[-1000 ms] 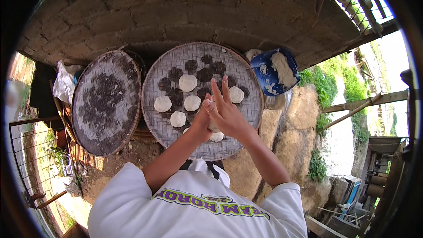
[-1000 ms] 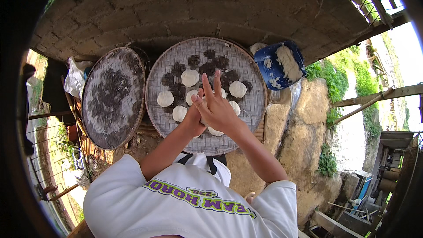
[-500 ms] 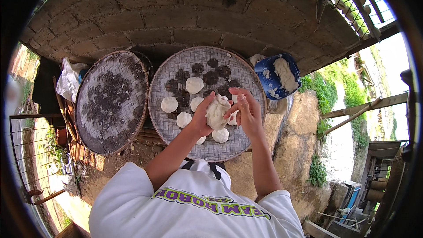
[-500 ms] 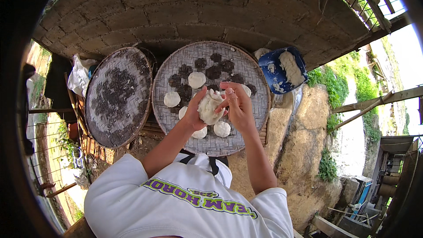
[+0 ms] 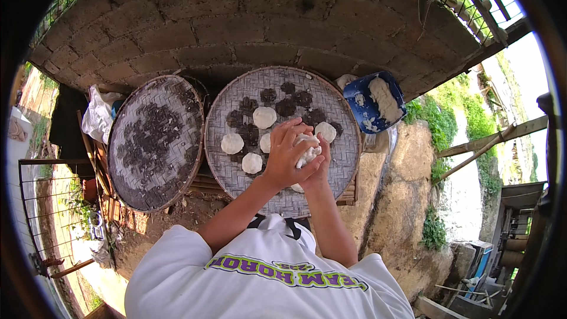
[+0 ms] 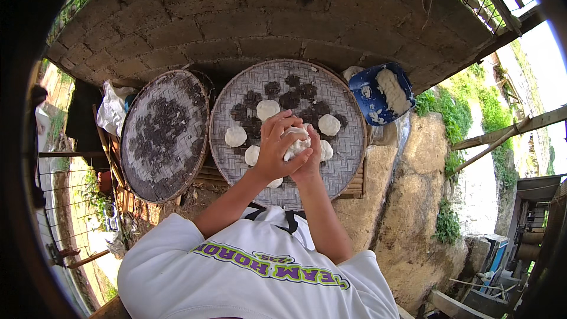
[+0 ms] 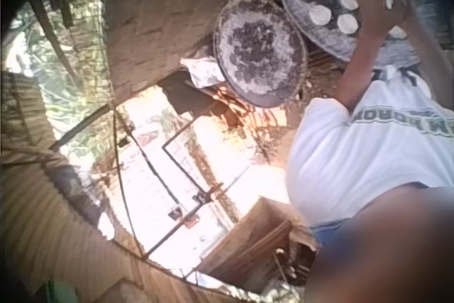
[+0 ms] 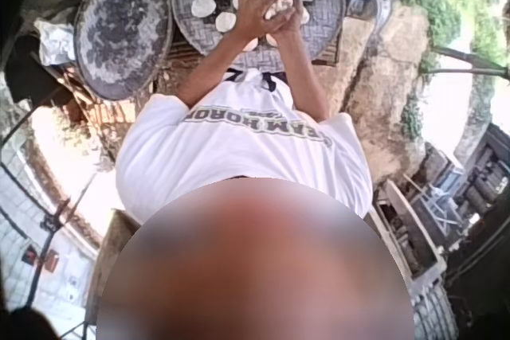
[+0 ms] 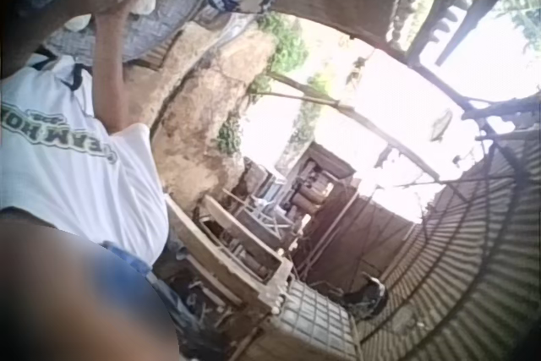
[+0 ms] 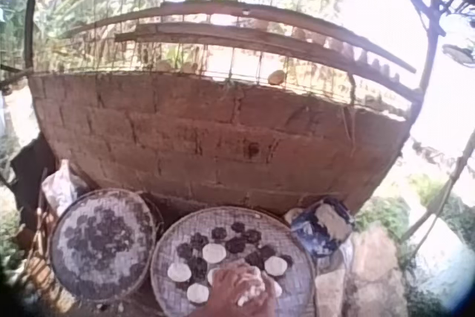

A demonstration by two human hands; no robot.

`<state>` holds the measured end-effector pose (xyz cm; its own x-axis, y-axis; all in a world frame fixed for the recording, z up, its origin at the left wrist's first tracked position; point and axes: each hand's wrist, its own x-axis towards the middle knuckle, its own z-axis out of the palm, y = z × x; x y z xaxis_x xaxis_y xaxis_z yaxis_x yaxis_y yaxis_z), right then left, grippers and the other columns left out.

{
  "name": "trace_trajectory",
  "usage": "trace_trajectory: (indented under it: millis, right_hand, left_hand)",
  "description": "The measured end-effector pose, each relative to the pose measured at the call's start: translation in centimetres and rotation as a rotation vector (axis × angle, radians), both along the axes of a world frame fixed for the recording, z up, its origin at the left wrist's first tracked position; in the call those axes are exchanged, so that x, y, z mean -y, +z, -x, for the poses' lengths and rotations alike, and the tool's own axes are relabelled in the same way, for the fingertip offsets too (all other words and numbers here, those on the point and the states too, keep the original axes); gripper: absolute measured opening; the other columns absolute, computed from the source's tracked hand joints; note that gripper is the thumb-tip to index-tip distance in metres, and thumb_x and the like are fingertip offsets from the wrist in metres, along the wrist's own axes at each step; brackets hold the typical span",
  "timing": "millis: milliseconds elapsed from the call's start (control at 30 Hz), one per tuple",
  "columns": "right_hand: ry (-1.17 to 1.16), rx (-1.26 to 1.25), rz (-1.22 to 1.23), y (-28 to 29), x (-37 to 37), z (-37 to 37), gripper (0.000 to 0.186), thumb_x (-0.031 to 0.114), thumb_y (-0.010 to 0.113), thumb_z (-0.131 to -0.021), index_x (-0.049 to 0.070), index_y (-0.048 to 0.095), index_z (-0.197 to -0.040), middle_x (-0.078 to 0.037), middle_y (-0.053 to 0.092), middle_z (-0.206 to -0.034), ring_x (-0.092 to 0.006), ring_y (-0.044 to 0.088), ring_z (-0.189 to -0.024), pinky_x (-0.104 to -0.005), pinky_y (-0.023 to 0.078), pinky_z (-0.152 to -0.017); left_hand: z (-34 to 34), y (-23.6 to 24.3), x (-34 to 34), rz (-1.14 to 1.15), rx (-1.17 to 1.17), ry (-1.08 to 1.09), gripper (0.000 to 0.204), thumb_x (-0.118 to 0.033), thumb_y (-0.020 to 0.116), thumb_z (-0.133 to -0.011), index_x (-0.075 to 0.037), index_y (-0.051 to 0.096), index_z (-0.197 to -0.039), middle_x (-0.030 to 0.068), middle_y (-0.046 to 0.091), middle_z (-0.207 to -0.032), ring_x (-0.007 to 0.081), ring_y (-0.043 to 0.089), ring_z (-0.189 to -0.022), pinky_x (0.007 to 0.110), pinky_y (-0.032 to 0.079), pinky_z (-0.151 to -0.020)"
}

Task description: The person repeatedly scoops white dough from a blue bucket, rolls it into balls, flattens them into discs, and places them on a woven tray. The process continues until the tray is filled with flattened dough discs.

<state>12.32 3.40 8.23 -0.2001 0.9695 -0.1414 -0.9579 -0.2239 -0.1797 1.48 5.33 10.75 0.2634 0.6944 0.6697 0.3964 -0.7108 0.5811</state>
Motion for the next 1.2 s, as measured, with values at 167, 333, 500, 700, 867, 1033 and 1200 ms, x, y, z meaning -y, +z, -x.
trace_trajectory:
  millis: [167,333,500,700,867,1033,1200]
  right_hand:
    - [-0.098,0.151,0.13,-1.9,0.9,-1.1,0.037,0.04,0.053,-0.102,0.013,0.062,-0.125,-0.007,0.066,-0.122,-0.0251,0.063,-0.118,-0.0438,0.054,-0.1]
    - [-0.153,0.137,0.179,-3.6,1.9,-1.6,0.032,0.035,0.053,-0.103,0.013,0.064,-0.122,-0.006,0.068,-0.119,-0.0254,0.065,-0.115,-0.0442,0.055,-0.099]
    - [-0.333,0.228,0.147,-2.3,1.6,-0.8,0.034,0.037,0.055,-0.102,0.011,0.061,-0.123,-0.005,0.067,-0.12,-0.0261,0.065,-0.114,-0.0446,0.055,-0.1]
    - [-0.527,1.294,-0.201,1.8,1.8,0.0,0.044,0.03,0.062,-0.098,0.007,0.063,-0.135,-0.017,0.062,-0.134,-0.0296,0.061,-0.123,-0.0417,0.048,-0.105]
    - [-0.483,1.554,-0.527,1.7,-0.5,-2.5,0.035,0.014,0.068,-0.093,0.002,0.068,-0.127,-0.015,0.066,-0.126,-0.0248,0.064,-0.114,-0.0404,0.05,-0.099]
    - [-0.249,0.665,0.271,0.0,-1.2,-1.8,0.037,0.025,0.061,-0.102,0.008,0.063,-0.135,-0.01,0.066,-0.118,-0.0196,0.065,-0.105,-0.036,0.055,-0.091]
    - [-0.516,0.752,0.122,0.8,2.4,2.0,0.06,0.028,0.056,-0.104,0.005,0.033,-0.155,-0.014,0.05,-0.138,-0.0202,0.061,-0.115,-0.0343,0.053,-0.097]
  left_hand:
    - [1.8,1.8,-0.5,-0.071,-0.251,-0.047,0.036,-0.046,0.077,-0.082,-0.017,0.07,-0.102,0.0076,0.061,-0.126,0.0329,0.05,-0.133,0.052,0.034,-0.107]
    - [3.0,2.6,-2.2,-0.165,-0.356,-0.211,0.037,-0.049,0.073,-0.088,-0.015,0.068,-0.103,0.0085,0.061,-0.127,0.0316,0.052,-0.13,0.051,0.038,-0.107]
    - [1.8,0.5,-1.7,0.266,0.248,-0.235,0.039,-0.044,0.063,-0.098,-0.011,0.062,-0.119,0.0105,0.06,-0.131,0.0338,0.055,-0.127,0.05,0.045,-0.104]
    - [-0.7,-2.5,0.2,1.506,1.391,-0.635,0.057,-0.055,0.036,-0.108,-0.012,0.053,-0.14,0.0071,0.062,-0.132,0.0227,0.061,-0.124,0.042,0.049,-0.108]
    - [-0.4,-1.3,-1.9,1.715,1.086,-0.575,0.067,-0.067,0.031,-0.105,-0.014,0.053,-0.14,0.0079,0.062,-0.133,0.0223,0.063,-0.123,0.042,0.051,-0.106]
    - [-1.0,-0.9,-1.3,1.736,1.13,-0.148,0.072,-0.074,0.034,-0.101,-0.014,0.046,-0.14,0.013,0.057,-0.138,0.0255,0.056,-0.131,0.043,0.047,-0.107]
    - [-0.4,-2.6,1.7,1.528,1.543,-0.367,0.076,-0.069,0.04,-0.1,-0.009,0.044,-0.146,0.0147,0.052,-0.148,0.0304,0.05,-0.137,0.05,0.038,-0.116]
